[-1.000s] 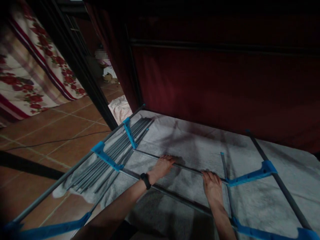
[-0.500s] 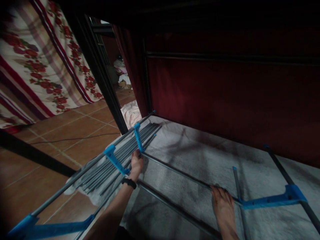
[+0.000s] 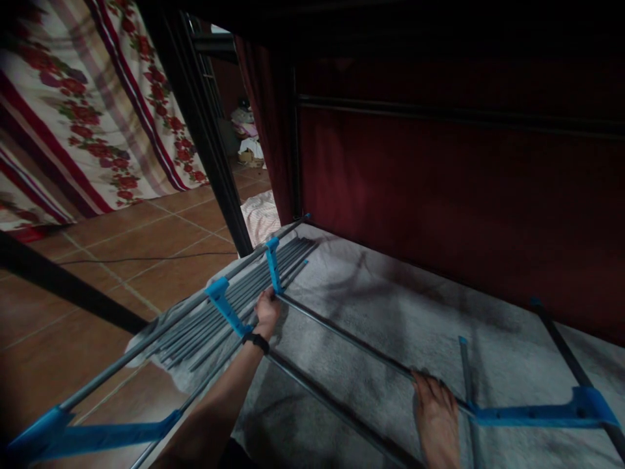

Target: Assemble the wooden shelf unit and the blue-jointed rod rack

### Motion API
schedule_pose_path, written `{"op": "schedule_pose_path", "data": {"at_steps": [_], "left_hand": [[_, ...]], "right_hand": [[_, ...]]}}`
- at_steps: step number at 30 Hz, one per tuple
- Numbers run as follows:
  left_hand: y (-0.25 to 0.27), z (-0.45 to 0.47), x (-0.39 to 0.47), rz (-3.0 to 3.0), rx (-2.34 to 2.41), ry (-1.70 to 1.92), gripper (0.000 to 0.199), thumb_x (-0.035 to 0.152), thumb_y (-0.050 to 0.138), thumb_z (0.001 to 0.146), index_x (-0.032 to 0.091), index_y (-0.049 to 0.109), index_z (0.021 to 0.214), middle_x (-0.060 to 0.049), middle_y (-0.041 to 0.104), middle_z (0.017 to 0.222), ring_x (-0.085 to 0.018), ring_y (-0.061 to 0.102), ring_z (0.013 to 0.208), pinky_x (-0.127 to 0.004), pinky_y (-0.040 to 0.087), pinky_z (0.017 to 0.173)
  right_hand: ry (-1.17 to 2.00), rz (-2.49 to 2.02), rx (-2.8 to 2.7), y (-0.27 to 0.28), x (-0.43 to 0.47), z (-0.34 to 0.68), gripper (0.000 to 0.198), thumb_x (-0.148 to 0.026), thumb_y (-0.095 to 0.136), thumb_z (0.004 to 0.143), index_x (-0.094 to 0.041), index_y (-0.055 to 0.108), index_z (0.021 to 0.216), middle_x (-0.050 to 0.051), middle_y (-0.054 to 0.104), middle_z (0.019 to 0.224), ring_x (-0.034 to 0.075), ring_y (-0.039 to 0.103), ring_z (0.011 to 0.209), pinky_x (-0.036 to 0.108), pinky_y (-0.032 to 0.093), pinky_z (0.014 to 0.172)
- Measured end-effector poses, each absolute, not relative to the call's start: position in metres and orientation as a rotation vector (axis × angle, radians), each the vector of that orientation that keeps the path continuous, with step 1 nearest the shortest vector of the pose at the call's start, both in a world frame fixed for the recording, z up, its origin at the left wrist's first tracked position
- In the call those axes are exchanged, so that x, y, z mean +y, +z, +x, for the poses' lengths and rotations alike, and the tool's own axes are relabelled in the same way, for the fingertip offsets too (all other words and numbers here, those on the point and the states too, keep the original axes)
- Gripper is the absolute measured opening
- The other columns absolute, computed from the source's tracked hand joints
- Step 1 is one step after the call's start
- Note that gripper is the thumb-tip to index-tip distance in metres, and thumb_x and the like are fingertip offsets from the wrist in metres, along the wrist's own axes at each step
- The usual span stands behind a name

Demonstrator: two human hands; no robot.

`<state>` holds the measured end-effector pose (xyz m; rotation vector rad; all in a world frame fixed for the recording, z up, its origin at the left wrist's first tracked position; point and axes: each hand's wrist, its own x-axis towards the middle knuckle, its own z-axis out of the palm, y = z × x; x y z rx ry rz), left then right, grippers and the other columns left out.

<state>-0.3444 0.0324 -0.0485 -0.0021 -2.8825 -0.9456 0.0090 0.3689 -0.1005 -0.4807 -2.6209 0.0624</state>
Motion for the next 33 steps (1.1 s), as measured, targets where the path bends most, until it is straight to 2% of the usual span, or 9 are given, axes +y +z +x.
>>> {"op": "schedule_pose_path", "data": {"at_steps": [6, 10, 13, 19, 26, 30, 33], "left_hand": [[-0.042, -0.338, 0.029, 0.055, -2.877, -0.973, 0.043, 0.010, 0.050, 0.085, 0.016, 0.065, 0.125, -0.010, 0.070, 0.116, -0.022, 0.062, 0.110, -0.029, 0.044, 0.093], [-0.040, -0.337, 0.027, 0.027, -2.887, -0.967, 0.046, 0.008, 0.048, 0.085, 0.014, 0.064, 0.127, -0.013, 0.068, 0.120, -0.026, 0.062, 0.112, -0.035, 0.045, 0.096], [-0.040, -0.337, 0.026, 0.005, -2.894, -0.962, 0.049, 0.008, 0.048, 0.084, 0.017, 0.063, 0.130, -0.013, 0.069, 0.120, -0.028, 0.062, 0.113, -0.039, 0.046, 0.097], [-0.042, -0.337, 0.027, 0.004, -2.930, -0.932, 0.053, 0.010, 0.050, 0.083, 0.019, 0.059, 0.135, -0.014, 0.067, 0.123, -0.031, 0.061, 0.114, -0.042, 0.046, 0.097], [-0.040, -0.337, 0.030, 0.075, -2.960, -0.908, 0.047, 0.010, 0.049, 0.088, 0.018, 0.061, 0.133, -0.012, 0.067, 0.123, -0.028, 0.059, 0.117, -0.038, 0.043, 0.098], [-0.038, -0.336, 0.030, 0.081, -2.966, -0.912, 0.048, 0.008, 0.053, 0.086, 0.019, 0.061, 0.132, -0.011, 0.068, 0.122, -0.026, 0.060, 0.116, -0.035, 0.044, 0.096], [-0.037, -0.335, 0.030, 0.104, -2.960, -0.921, 0.045, 0.010, 0.052, 0.089, 0.019, 0.062, 0.132, -0.011, 0.068, 0.124, -0.027, 0.060, 0.116, -0.036, 0.044, 0.096]], "right_hand": [[0.015, -0.501, -2.658, -0.096, 0.368, 0.011, 0.040, -0.026, 0.036, 0.097, -0.023, 0.067, 0.120, 0.009, 0.074, 0.110, 0.028, 0.067, 0.094, 0.045, 0.049, 0.091], [-0.009, -0.510, -2.679, -0.094, 0.367, 0.013, 0.041, -0.025, 0.035, 0.096, -0.024, 0.067, 0.121, 0.009, 0.074, 0.113, 0.029, 0.067, 0.099, 0.045, 0.049, 0.090], [-0.008, -0.508, -2.699, -0.094, 0.368, 0.015, 0.041, -0.027, 0.034, 0.096, -0.024, 0.065, 0.122, 0.010, 0.074, 0.113, 0.029, 0.067, 0.100, 0.046, 0.049, 0.090], [0.031, -0.446, -2.679, -0.090, 0.349, -0.011, 0.043, -0.032, 0.035, 0.099, -0.019, 0.061, 0.131, 0.013, 0.071, 0.119, 0.031, 0.064, 0.110, 0.049, 0.046, 0.099], [0.086, -0.157, -2.819, -0.066, 0.267, -0.110, 0.042, -0.019, 0.038, 0.100, -0.019, 0.056, 0.138, 0.011, 0.067, 0.130, 0.025, 0.062, 0.116, 0.042, 0.045, 0.104], [0.050, -0.122, -2.997, -0.055, 0.243, -0.147, 0.052, -0.006, 0.035, 0.096, -0.022, 0.056, 0.141, 0.009, 0.068, 0.129, 0.021, 0.066, 0.110, 0.034, 0.046, 0.101], [0.047, -0.148, -3.060, -0.052, 0.244, -0.154, 0.062, 0.000, 0.032, 0.093, -0.025, 0.053, 0.145, 0.008, 0.065, 0.135, 0.020, 0.065, 0.114, 0.033, 0.046, 0.102]]}}
